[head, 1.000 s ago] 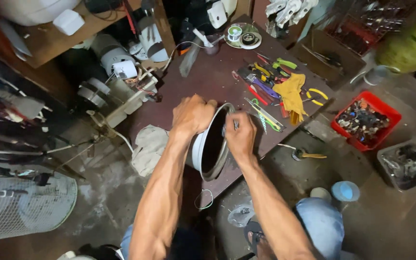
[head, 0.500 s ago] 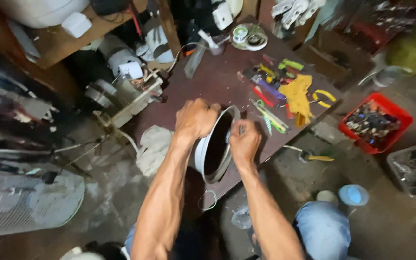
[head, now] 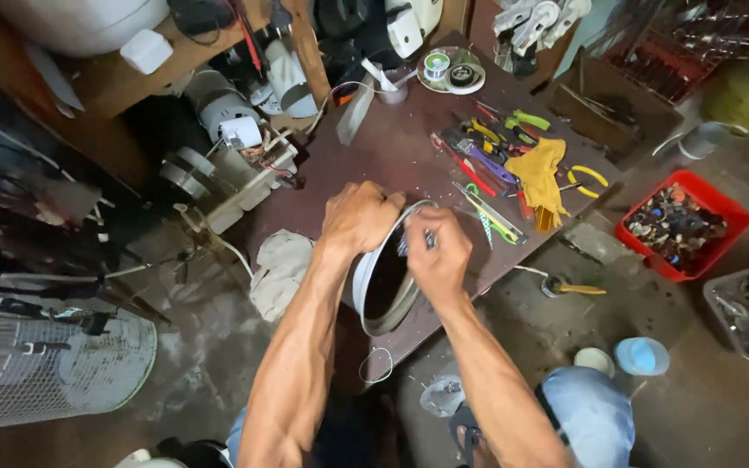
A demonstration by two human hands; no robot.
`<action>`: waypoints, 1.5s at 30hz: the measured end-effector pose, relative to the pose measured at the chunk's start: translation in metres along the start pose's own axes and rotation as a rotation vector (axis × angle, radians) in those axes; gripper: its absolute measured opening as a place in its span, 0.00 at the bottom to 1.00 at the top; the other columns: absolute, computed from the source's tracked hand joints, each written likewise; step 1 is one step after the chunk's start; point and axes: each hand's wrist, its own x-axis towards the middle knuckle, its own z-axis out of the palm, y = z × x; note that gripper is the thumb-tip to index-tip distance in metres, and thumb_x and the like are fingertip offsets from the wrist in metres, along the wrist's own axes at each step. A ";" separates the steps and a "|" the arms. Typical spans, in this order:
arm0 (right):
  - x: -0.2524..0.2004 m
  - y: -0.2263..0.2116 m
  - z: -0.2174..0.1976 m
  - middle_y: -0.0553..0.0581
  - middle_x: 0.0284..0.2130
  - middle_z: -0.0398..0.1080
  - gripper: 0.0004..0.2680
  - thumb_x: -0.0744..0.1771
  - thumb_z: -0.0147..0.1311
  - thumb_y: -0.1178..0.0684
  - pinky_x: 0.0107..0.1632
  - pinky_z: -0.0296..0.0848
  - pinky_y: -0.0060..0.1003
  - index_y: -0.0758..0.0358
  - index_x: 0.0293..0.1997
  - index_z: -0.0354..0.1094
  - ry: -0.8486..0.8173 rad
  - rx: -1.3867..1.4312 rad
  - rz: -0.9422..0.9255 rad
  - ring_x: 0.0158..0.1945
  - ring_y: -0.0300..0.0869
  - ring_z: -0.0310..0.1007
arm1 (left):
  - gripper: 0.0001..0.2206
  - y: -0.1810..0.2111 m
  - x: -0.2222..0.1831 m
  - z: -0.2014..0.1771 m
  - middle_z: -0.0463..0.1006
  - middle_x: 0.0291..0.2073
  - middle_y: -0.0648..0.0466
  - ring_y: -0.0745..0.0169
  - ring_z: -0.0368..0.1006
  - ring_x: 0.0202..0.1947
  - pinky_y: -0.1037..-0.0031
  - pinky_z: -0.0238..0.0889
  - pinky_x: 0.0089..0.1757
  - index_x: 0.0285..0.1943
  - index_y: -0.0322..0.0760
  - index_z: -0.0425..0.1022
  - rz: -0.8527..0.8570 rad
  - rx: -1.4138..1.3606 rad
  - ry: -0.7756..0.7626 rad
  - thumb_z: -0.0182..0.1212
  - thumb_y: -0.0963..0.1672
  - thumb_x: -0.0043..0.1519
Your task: Brushing the interior of a metal battery casing to clean it on a repair bench.
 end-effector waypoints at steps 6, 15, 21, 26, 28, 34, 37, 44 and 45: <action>-0.010 0.009 0.029 0.52 0.33 0.73 0.03 0.63 0.59 0.64 0.43 0.69 0.30 0.66 0.36 0.73 0.323 0.411 0.953 0.36 0.34 0.70 | 0.24 0.003 -0.007 -0.006 0.82 0.41 0.39 0.38 0.73 0.55 0.48 0.62 0.54 0.36 0.35 0.84 -0.035 0.012 0.014 0.44 0.53 0.58; -0.073 -0.010 -0.011 0.62 0.25 0.75 0.03 0.61 0.59 0.68 0.41 0.74 0.39 0.71 0.34 0.73 -0.426 0.833 0.850 0.30 0.44 0.75 | 0.21 -0.001 -0.014 0.000 0.83 0.37 0.45 0.38 0.74 0.53 0.47 0.57 0.57 0.31 0.41 0.84 -0.101 -0.046 0.091 0.43 0.52 0.57; -0.029 -0.030 0.032 0.50 0.24 0.69 0.05 0.62 0.51 0.68 0.36 0.69 0.27 0.66 0.34 0.71 0.309 0.652 1.065 0.28 0.34 0.68 | 0.22 -0.012 -0.002 0.011 0.83 0.41 0.43 0.37 0.73 0.55 0.44 0.49 0.61 0.34 0.43 0.84 -0.063 -0.015 0.098 0.43 0.54 0.58; 0.007 -0.025 0.051 0.54 0.26 0.71 0.05 0.61 0.53 0.68 0.41 0.70 0.32 0.67 0.31 0.74 0.856 0.654 1.224 0.34 0.41 0.72 | 0.21 -0.012 -0.007 0.008 0.83 0.41 0.44 0.34 0.72 0.56 0.39 0.48 0.60 0.33 0.42 0.84 -0.026 -0.050 0.103 0.43 0.52 0.58; -0.003 -0.024 0.046 0.54 0.27 0.70 0.04 0.62 0.55 0.69 0.40 0.71 0.33 0.68 0.32 0.73 0.890 0.660 1.238 0.34 0.42 0.73 | 0.21 -0.012 -0.011 0.010 0.83 0.40 0.45 0.34 0.72 0.55 0.38 0.49 0.60 0.32 0.42 0.84 -0.037 -0.063 0.110 0.43 0.52 0.58; -0.070 0.012 -0.010 0.52 0.27 0.67 0.04 0.65 0.56 0.58 0.39 0.62 0.30 0.63 0.35 0.65 -0.200 0.817 0.755 0.33 0.35 0.68 | 0.22 -0.009 -0.019 0.006 0.83 0.41 0.42 0.33 0.70 0.55 0.38 0.48 0.60 0.30 0.41 0.83 -0.113 -0.105 0.149 0.41 0.52 0.57; -0.072 0.000 -0.044 0.52 0.28 0.75 0.05 0.63 0.58 0.65 0.43 0.71 0.31 0.65 0.36 0.67 -0.791 0.735 0.642 0.36 0.36 0.75 | 0.20 -0.010 -0.019 0.013 0.83 0.38 0.42 0.35 0.71 0.55 0.41 0.48 0.60 0.27 0.42 0.82 -0.134 -0.153 0.164 0.42 0.50 0.56; -0.073 -0.006 -0.005 0.53 0.28 0.67 0.08 0.64 0.56 0.65 0.33 0.67 0.29 0.60 0.32 0.59 -0.307 0.835 0.653 0.30 0.38 0.69 | 0.21 -0.014 -0.017 0.012 0.83 0.37 0.43 0.35 0.73 0.53 0.43 0.51 0.57 0.26 0.42 0.82 -0.107 -0.124 0.191 0.42 0.51 0.56; -0.060 -0.012 0.007 0.50 0.31 0.67 0.10 0.66 0.55 0.65 0.33 0.68 0.24 0.57 0.36 0.55 -0.070 0.890 0.749 0.31 0.33 0.69 | 0.21 -0.011 -0.021 0.007 0.83 0.37 0.43 0.35 0.73 0.54 0.43 0.51 0.57 0.27 0.42 0.83 -0.098 -0.114 0.181 0.41 0.52 0.57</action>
